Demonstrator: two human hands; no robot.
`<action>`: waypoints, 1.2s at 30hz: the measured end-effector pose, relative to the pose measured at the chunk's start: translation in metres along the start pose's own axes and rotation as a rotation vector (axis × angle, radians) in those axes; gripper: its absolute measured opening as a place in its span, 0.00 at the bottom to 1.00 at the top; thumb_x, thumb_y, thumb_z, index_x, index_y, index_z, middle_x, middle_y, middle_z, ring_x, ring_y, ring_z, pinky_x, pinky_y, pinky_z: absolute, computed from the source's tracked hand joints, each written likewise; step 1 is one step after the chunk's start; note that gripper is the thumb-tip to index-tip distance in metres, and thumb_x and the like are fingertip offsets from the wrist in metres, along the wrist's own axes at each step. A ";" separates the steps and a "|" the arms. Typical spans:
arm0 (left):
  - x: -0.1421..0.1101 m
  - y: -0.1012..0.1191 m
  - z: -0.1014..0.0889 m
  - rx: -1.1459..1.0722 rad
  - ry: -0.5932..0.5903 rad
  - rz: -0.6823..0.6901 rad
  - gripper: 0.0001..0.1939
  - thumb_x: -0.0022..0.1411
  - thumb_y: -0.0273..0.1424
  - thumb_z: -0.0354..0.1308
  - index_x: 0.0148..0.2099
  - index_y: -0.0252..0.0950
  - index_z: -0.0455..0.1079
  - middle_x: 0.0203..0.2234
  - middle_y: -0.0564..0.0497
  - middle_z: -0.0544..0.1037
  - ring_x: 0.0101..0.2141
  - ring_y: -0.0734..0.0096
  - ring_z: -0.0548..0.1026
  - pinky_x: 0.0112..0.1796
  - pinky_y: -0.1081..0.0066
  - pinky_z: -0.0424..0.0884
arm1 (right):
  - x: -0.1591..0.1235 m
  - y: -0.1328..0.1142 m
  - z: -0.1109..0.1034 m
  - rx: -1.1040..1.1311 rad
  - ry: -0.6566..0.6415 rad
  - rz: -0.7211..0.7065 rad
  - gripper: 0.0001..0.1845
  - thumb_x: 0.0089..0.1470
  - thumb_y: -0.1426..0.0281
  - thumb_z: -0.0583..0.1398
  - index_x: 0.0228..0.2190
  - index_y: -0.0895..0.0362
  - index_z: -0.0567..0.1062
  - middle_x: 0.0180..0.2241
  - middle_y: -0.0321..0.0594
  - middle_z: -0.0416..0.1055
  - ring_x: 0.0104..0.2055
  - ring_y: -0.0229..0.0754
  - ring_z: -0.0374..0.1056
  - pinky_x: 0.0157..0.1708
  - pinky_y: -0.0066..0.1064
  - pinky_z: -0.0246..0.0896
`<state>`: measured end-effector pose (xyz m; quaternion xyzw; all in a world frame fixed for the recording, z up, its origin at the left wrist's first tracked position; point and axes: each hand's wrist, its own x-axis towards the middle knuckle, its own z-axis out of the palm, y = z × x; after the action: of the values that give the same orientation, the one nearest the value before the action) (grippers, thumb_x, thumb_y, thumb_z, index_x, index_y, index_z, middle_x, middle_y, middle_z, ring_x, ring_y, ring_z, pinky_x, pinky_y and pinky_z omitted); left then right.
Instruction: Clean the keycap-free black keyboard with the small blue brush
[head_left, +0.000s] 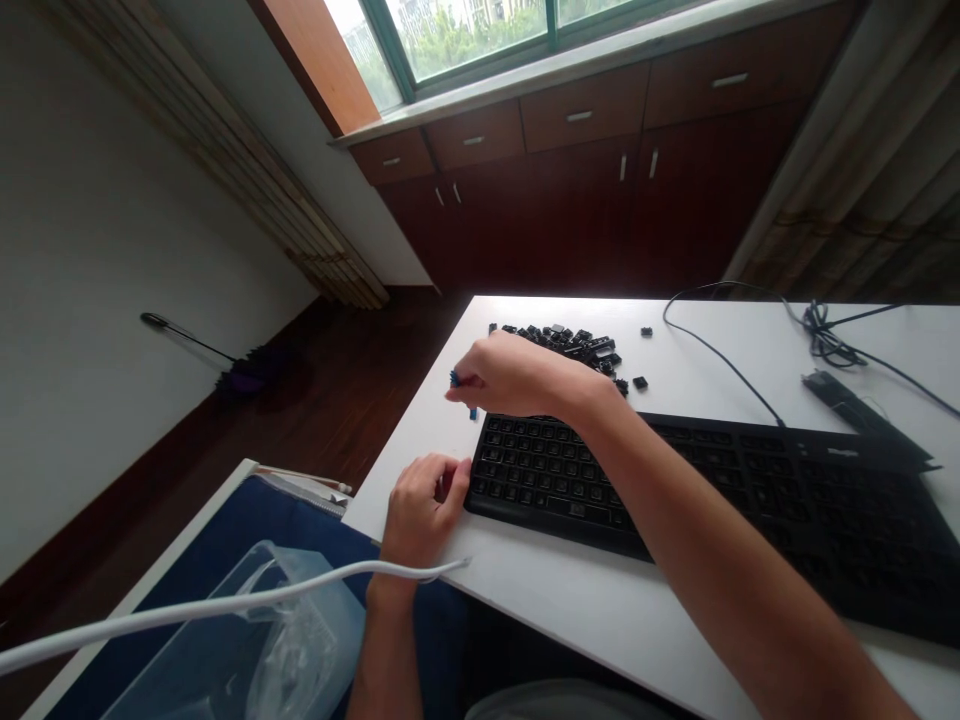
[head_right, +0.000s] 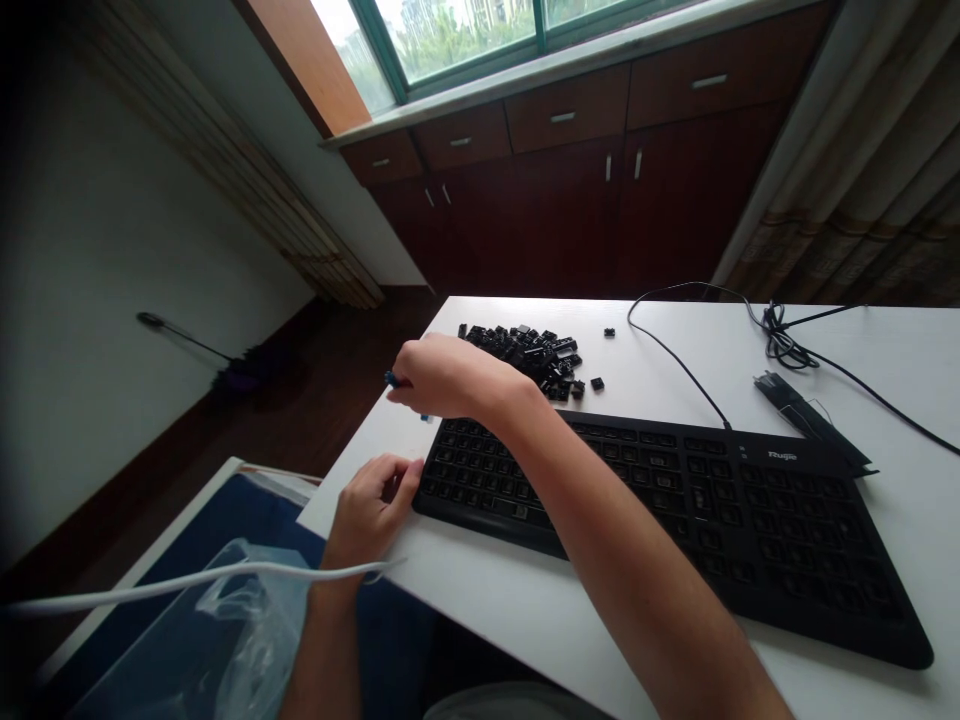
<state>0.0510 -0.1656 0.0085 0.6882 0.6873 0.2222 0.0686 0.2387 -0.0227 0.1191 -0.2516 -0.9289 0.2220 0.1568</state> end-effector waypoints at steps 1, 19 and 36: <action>0.000 0.000 0.000 -0.003 0.000 0.000 0.15 0.68 0.39 0.50 0.30 0.37 0.65 0.25 0.53 0.70 0.29 0.69 0.65 0.35 0.69 0.60 | -0.001 0.000 -0.001 -0.043 0.003 0.020 0.17 0.59 0.62 0.56 0.27 0.59 0.77 0.23 0.40 0.72 0.23 0.35 0.60 0.22 0.28 0.47; 0.001 -0.002 -0.001 0.003 -0.018 0.001 0.15 0.68 0.40 0.50 0.31 0.37 0.65 0.25 0.53 0.69 0.29 0.70 0.65 0.35 0.70 0.60 | 0.000 0.004 0.005 -0.042 -0.172 0.098 0.14 0.55 0.65 0.56 0.30 0.60 0.79 0.28 0.45 0.76 0.25 0.36 0.62 0.22 0.28 0.49; 0.000 -0.003 0.000 0.018 0.001 0.012 0.15 0.68 0.39 0.50 0.30 0.37 0.66 0.24 0.53 0.69 0.28 0.70 0.65 0.33 0.70 0.60 | -0.005 -0.009 -0.003 -0.076 -0.218 0.172 0.17 0.59 0.66 0.53 0.37 0.62 0.78 0.35 0.50 0.76 0.28 0.39 0.66 0.24 0.29 0.53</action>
<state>0.0484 -0.1651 0.0071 0.6930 0.6850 0.2165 0.0606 0.2403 -0.0312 0.1256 -0.3103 -0.9232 0.2255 0.0258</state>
